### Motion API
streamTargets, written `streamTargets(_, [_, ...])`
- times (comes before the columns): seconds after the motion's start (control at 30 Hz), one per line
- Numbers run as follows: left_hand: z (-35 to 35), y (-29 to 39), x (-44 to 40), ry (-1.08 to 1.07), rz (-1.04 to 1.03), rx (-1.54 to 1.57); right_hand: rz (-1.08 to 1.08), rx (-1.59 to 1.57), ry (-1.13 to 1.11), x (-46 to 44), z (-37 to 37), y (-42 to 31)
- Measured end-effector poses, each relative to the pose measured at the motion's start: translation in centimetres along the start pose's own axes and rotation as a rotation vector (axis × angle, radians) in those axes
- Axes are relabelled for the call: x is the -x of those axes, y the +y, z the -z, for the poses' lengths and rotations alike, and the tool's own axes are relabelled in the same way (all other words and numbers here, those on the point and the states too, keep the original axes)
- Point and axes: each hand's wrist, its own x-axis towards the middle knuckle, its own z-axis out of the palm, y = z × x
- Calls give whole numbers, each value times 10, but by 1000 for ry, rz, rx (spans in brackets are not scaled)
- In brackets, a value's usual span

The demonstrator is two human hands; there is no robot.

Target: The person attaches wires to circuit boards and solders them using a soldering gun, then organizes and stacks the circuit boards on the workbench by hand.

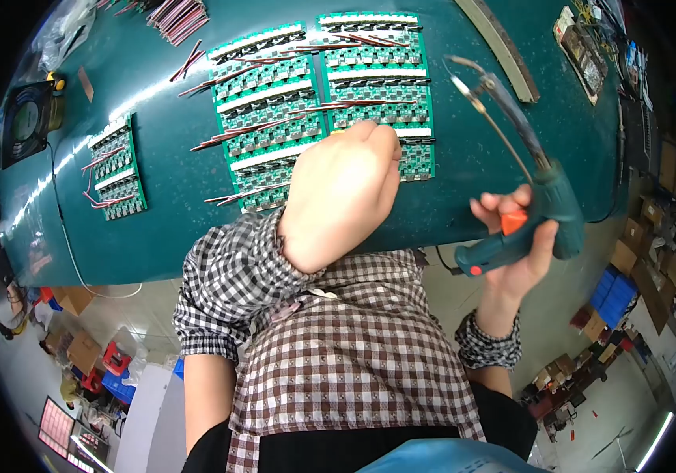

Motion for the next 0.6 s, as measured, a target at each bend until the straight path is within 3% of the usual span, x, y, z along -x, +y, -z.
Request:
streamTargets(0.23, [-9, -5, 3, 69, -14, 54, -31, 272, 134, 36, 11, -30])
streamTargets(0.6, [-15, -5, 5, 132, -25, -21, -87, 303, 231, 52, 10, -30])
